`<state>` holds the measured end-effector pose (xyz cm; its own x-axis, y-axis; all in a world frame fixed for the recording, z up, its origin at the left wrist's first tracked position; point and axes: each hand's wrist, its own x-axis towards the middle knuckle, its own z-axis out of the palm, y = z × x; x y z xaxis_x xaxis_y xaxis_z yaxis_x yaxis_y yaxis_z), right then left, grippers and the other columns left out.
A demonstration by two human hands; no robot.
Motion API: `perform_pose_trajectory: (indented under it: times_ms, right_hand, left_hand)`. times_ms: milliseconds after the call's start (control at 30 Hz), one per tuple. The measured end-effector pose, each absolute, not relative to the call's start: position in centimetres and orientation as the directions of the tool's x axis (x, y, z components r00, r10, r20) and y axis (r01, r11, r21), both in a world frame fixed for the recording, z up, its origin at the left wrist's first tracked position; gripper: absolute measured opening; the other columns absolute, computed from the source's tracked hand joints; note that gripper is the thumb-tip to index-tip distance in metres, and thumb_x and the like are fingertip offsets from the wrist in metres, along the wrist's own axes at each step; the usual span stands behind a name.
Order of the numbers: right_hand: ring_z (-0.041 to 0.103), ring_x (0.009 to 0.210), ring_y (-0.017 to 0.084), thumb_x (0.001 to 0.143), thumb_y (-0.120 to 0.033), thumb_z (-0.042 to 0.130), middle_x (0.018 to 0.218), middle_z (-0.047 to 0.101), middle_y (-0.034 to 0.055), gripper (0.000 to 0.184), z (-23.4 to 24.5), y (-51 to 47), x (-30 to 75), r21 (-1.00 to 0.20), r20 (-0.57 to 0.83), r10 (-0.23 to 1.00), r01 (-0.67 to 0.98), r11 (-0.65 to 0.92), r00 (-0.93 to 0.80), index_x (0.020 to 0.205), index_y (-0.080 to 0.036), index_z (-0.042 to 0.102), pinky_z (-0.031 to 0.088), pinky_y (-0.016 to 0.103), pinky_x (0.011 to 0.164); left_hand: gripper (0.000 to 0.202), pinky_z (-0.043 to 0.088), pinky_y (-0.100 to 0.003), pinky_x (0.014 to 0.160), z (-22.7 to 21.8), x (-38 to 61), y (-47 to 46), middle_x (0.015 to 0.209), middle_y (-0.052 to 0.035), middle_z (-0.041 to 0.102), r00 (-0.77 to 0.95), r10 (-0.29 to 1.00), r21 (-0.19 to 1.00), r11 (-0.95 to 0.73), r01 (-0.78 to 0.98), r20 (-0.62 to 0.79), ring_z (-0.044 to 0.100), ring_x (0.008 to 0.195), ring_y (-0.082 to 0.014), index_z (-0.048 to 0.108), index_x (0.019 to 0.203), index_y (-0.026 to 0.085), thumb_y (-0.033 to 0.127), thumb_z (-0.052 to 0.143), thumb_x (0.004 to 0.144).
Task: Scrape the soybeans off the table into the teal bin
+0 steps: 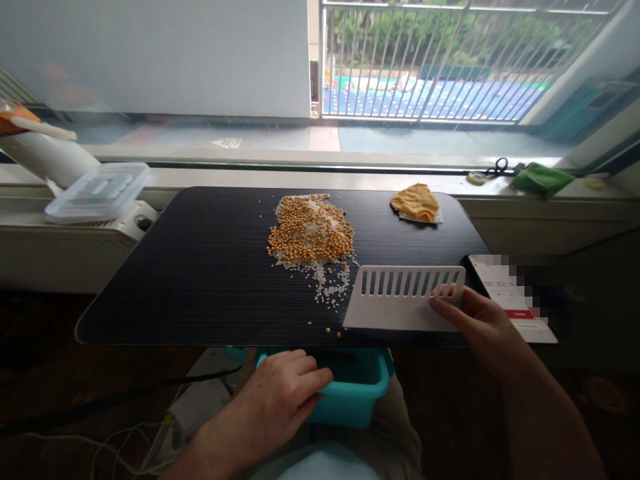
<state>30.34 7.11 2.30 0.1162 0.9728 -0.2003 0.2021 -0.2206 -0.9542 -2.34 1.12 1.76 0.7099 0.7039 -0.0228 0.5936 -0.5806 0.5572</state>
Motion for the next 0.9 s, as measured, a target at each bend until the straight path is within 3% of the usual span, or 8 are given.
perform_pose_trajectory:
  times_ms: [267,433,667,900]
  right_hand:
    - [0.067,0.076,0.022,0.071,-0.049,0.079,0.082,0.073,0.0032,0.030,2.6,7.0,27.9,-0.964,-0.155,0.984,0.204,-0.170,0.090,0.086,-0.024,0.073,0.056,0.031,0.070]
    - [0.066,0.075,0.022,0.072,-0.049,0.079,0.082,0.073,0.0040,0.031,3.1,6.6,26.9,-0.958,-0.223,0.974,0.189,-0.214,-0.029,0.087,-0.022,0.073,0.056,0.032,0.067]
    - [0.061,0.073,0.019,0.070,-0.045,0.081,0.078,0.066,0.0013,0.024,1.7,8.9,28.6,-0.979,0.038,0.934,0.201,-0.037,0.356,0.078,-0.025,0.069,0.053,0.031,0.066]
    - [0.061,0.074,0.019,0.069,-0.045,0.080,0.077,0.065,0.0008,0.027,1.1,11.6,28.7,-0.980,0.062,0.909,0.199,-0.023,0.411,0.078,-0.023,0.067,0.052,0.031,0.068]
  left_hand:
    - [0.018,0.038,-0.030,0.065,1.6,-2.8,0.9,0.084,-0.0018,0.062,0.708,0.706,0.545,-0.596,0.590,0.005,0.055,0.076,-0.0206,0.060,0.099,0.019,0.005,0.056,0.089]
    - [0.016,0.038,-0.030,0.063,1.8,-3.0,0.8,0.085,-0.0022,0.062,0.693,0.721,0.541,-0.579,0.610,-0.008,0.056,0.075,-0.0206,0.062,0.098,0.019,0.006,0.058,0.089]
    - [0.019,0.039,-0.031,0.067,1.9,-2.8,0.7,0.085,-0.0007,0.061,0.698,0.715,0.551,-0.572,0.608,-0.028,0.055,0.077,-0.0205,0.061,0.099,0.019,0.003,0.059,0.088]
    - [0.021,0.037,-0.031,0.065,1.9,-2.6,0.8,0.084,-0.0006,0.060,0.702,0.711,0.557,-0.570,0.604,-0.034,0.054,0.076,-0.0203,0.061,0.098,0.018,0.001,0.059,0.087]
